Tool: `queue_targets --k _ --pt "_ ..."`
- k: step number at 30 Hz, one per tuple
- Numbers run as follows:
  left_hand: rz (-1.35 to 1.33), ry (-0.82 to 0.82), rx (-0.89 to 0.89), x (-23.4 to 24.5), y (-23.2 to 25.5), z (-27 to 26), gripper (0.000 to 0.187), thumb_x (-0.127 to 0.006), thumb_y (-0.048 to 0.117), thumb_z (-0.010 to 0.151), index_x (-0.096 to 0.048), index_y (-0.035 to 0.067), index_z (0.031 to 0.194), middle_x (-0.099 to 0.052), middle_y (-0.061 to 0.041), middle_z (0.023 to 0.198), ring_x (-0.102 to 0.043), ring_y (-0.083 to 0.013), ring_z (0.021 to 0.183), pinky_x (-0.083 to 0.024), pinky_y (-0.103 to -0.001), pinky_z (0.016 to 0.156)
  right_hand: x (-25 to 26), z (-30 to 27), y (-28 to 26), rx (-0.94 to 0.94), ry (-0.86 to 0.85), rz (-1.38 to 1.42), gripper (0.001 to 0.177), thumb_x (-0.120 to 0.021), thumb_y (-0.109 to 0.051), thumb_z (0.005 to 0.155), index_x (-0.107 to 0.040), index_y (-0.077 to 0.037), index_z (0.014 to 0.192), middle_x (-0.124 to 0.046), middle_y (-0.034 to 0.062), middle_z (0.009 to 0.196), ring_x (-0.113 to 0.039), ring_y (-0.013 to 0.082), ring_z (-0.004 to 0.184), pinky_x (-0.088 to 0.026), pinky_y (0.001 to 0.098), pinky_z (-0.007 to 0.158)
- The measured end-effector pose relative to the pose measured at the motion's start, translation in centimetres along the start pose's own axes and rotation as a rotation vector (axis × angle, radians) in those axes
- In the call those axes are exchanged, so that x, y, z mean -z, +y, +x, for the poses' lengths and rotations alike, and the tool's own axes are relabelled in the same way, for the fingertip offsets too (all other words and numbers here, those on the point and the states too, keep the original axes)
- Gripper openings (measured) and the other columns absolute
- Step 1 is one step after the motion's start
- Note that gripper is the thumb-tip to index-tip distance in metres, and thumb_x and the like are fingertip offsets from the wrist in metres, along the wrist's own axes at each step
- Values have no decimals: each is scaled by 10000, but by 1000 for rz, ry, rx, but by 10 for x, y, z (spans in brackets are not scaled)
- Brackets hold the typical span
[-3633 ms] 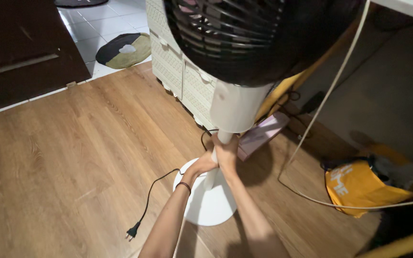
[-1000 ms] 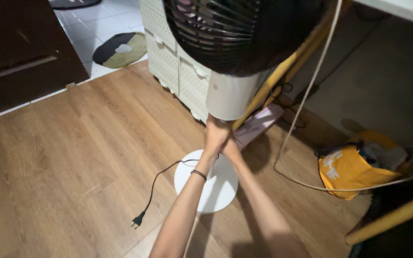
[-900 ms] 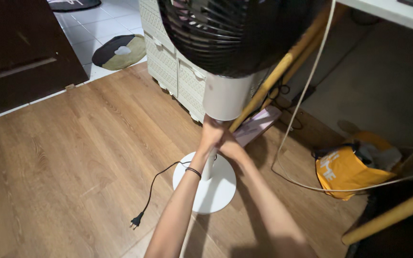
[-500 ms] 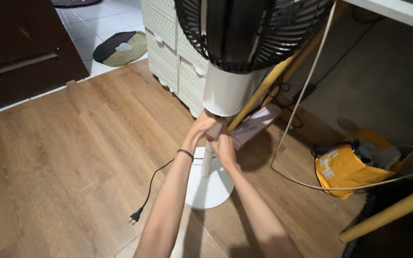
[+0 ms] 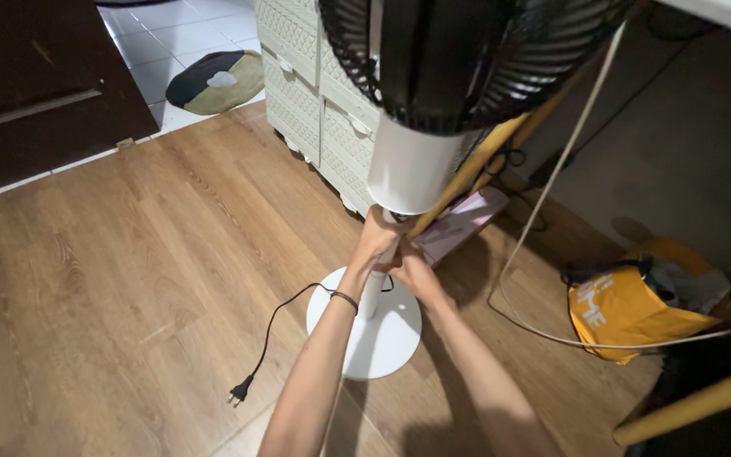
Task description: The person disassembles a standing fan by removing the fan head and stand pole, then reassembles it by inserting the pole into the base, attaching the fan head, and securing it with a knob. The person also wraps the power cord around the stand and plugs it in.
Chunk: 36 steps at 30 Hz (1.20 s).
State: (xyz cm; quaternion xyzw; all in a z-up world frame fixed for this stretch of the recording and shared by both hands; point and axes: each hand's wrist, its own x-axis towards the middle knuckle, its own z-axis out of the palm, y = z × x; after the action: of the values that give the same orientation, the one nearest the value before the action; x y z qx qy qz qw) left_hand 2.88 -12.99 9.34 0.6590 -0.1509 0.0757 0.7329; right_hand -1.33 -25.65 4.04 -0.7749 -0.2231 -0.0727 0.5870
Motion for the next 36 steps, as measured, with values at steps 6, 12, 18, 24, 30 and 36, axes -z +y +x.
queue_targets --k 6,12,18,24,30,36 --pt "-46 9 -86 9 -14 7 460 -790 128 651 -662 -66 1048 -724 -113 924 -662 -185 858 -543 -324 793 -15 -10 -8 -2 100 -430 817 -808 -90 811 -338 47 1464 -661 239 1122 -668 363 995 -546 436 823" --pt "-123 -71 -59 6 -15 5 388 -764 117 648 -687 -75 975 -722 -122 882 -657 -199 816 -553 -336 763 -24 -18 -6 -159 133 -307 711 -746 -33 826 -414 1 1454 -710 164 1100 -751 283 952 -604 393 816" --pt "-44 -131 -9 11 -7 3 317 -782 132 699 -695 -78 920 -712 -106 803 -651 -172 743 -542 -333 693 -2 -11 15 -113 -133 6 857 -837 -118 811 -333 -6 1496 -614 177 1346 -643 267 1225 -555 392 1017" --pt "-62 -85 -52 10 0 -3 322 -797 144 734 -694 -71 949 -712 -78 808 -634 -138 726 -543 -317 666 -16 -18 44 -71 -12 -180 861 -861 -123 764 -378 26 1461 -589 192 1374 -633 309 1234 -541 419 1002" --pt "-36 159 -168 -12 16 -16 299 -766 131 743 -718 -63 966 -756 -120 830 -700 -150 769 -568 -329 720 -14 -22 57 -71 34 -395 597 -866 -94 773 -580 43 1279 -715 250 1205 -695 352 1188 -546 428 976" --pt "77 256 -237 -15 21 -13 287 -780 124 721 -731 -61 934 -770 -154 823 -751 -168 766 -583 -345 708 -23 -25 47 -151 95 -503 520 -832 -106 760 -630 37 1218 -706 263 1168 -696 370 1140 -552 442 941"
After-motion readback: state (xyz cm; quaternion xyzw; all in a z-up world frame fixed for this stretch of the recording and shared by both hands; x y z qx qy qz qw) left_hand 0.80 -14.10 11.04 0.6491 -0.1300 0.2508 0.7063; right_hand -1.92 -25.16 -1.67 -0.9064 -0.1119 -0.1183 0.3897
